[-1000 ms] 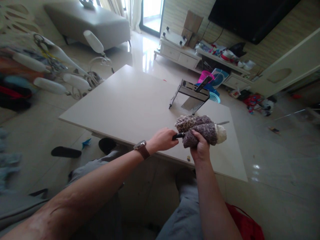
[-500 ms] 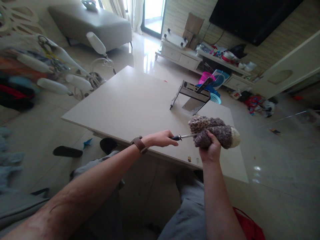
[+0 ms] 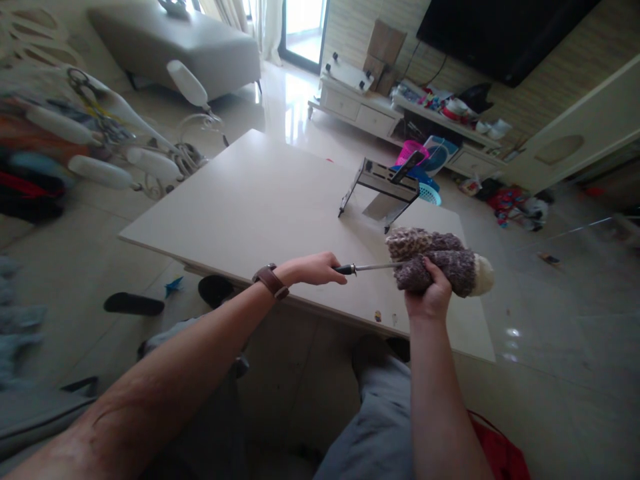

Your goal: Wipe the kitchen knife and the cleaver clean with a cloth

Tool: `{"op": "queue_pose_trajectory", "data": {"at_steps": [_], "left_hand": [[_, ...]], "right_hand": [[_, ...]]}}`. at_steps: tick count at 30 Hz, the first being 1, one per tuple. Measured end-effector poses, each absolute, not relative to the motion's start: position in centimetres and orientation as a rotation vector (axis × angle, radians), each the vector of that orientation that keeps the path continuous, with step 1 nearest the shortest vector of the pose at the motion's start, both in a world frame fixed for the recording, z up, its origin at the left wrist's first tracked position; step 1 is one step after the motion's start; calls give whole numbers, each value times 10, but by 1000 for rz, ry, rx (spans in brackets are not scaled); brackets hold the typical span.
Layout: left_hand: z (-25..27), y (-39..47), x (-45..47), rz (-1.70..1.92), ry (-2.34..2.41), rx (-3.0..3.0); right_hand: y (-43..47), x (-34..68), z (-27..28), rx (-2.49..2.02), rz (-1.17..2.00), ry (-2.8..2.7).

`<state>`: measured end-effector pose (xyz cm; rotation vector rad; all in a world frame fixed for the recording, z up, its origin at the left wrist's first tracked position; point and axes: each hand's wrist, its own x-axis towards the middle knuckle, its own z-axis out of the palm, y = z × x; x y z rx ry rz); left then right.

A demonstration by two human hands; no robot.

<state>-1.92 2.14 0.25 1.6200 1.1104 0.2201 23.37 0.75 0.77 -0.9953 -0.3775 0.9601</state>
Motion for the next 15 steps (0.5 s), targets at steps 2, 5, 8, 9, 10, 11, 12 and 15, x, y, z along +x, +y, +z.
{"op": "queue_pose_trajectory", "data": {"at_steps": [2,5,8,9,10,11,12,15], "left_hand": [[6,23,-26,225,1149,1660],[9,21,-31,274,1200,1705],[7,19,-30,349,1257,1727],[6,19,-28,377,1277,1733],[5,18,-26,405,1298,1742],[4,17,-24,435,1325,1760],[3,15,-21,472,1363,1795],[1,9,-10,566,1525,1988]], "right_hand": [[11,248,10,-974,897,-336],[14,264,11,-1000,755,-193],[15,270,11,-1037,738,-98],[15,270,11,-1041,775,-99],[14,268,11,-1042,823,-114],[13,265,10,-1038,873,-139],[12,260,10,-1029,918,-176],[8,242,8,-982,1019,-305]]}}
